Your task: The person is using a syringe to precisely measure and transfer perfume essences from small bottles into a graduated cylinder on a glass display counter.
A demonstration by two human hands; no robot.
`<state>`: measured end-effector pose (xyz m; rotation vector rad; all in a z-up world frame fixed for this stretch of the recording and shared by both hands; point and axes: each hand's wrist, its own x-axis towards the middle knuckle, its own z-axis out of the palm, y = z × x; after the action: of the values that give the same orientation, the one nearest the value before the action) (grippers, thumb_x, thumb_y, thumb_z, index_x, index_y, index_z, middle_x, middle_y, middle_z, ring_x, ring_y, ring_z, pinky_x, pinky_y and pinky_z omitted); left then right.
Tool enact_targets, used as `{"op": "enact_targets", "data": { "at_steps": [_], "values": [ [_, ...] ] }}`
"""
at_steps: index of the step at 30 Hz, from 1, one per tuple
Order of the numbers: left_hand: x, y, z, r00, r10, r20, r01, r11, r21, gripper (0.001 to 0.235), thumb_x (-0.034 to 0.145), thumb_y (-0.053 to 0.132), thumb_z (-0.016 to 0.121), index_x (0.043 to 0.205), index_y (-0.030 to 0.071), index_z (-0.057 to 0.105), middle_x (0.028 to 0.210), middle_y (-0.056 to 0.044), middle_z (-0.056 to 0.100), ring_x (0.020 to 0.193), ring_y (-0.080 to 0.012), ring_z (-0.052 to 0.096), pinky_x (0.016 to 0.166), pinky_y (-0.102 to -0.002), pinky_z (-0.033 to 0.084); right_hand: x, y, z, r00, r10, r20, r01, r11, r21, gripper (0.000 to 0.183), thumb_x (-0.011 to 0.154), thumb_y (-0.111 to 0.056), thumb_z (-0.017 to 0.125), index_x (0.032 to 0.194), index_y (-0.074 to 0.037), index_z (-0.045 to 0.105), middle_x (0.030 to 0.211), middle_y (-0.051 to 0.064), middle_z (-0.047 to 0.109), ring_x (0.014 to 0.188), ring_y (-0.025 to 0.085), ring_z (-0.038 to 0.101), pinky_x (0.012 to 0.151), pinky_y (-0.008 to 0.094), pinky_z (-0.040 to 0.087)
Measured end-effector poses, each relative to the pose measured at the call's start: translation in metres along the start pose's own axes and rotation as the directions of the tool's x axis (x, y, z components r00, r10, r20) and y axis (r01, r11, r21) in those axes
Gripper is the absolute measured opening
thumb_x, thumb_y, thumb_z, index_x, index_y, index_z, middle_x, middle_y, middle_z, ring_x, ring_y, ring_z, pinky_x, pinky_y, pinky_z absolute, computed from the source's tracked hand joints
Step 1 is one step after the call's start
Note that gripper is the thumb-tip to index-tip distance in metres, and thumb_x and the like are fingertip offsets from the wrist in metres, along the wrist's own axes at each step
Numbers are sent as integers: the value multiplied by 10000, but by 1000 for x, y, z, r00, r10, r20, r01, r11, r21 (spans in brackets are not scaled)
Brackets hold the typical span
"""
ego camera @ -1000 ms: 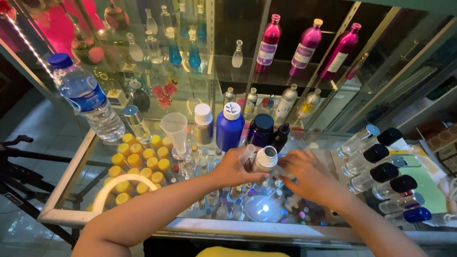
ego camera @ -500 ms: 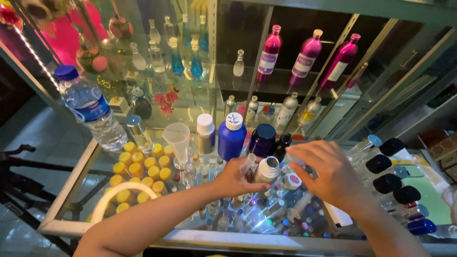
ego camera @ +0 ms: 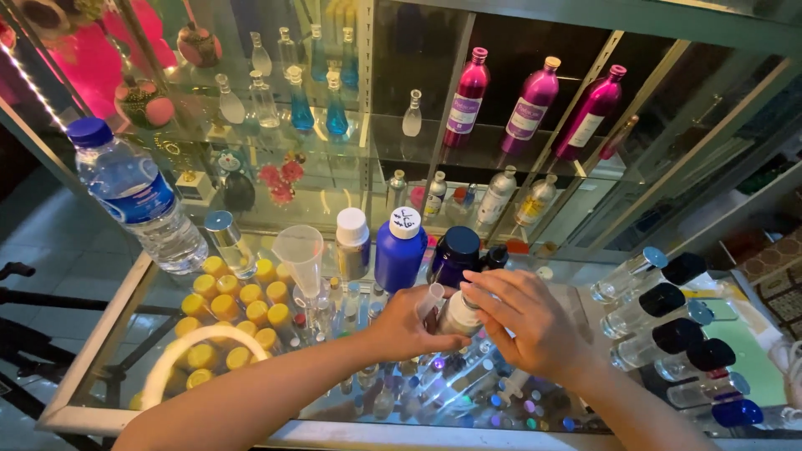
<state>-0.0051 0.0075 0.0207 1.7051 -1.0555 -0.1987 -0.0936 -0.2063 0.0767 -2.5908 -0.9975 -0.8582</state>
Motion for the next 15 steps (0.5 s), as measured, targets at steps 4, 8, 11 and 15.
{"op": "enact_targets", "data": {
  "at_steps": [4,8,11,15],
  "values": [
    [0,-3,0,999,32,-6,-32,999,3,594,744,423,850,1196,89,656,867,-23,703,630,-121,599,568,-278,486,-3,0,4,999,-32,-29,32,999,-4,461,1008,-109,624,1453,-39,529,1475,158,587,1355,335,567,1065,515,526],
    [0,-2,-1,999,50,11,-50,998,26,621,763,460,822,1228,85,651,886,-25,704,656,-131,607,584,-282,492,-4,0,3,999,-36,2,36,999,7,451,1008,-106,628,1446,-46,538,1466,150,602,1359,338,581,1063,526,514],
    [-2,-2,1,999,54,8,-54,998,17,603,767,449,826,1224,92,659,865,-13,693,655,-127,594,569,-275,481,-6,-2,3,1000,0,28,-1,999,39,451,1012,-129,625,1451,-69,541,1476,138,600,1365,340,585,1058,535,506],
    [-2,-7,3,996,80,-28,-79,996,37,574,766,441,837,1205,111,669,846,-1,681,654,-118,595,570,-271,484,-8,-2,1,997,36,63,-39,997,62,508,995,-186,666,1476,-103,523,1515,118,567,1428,337,529,1119,544,477]
  ]
}}
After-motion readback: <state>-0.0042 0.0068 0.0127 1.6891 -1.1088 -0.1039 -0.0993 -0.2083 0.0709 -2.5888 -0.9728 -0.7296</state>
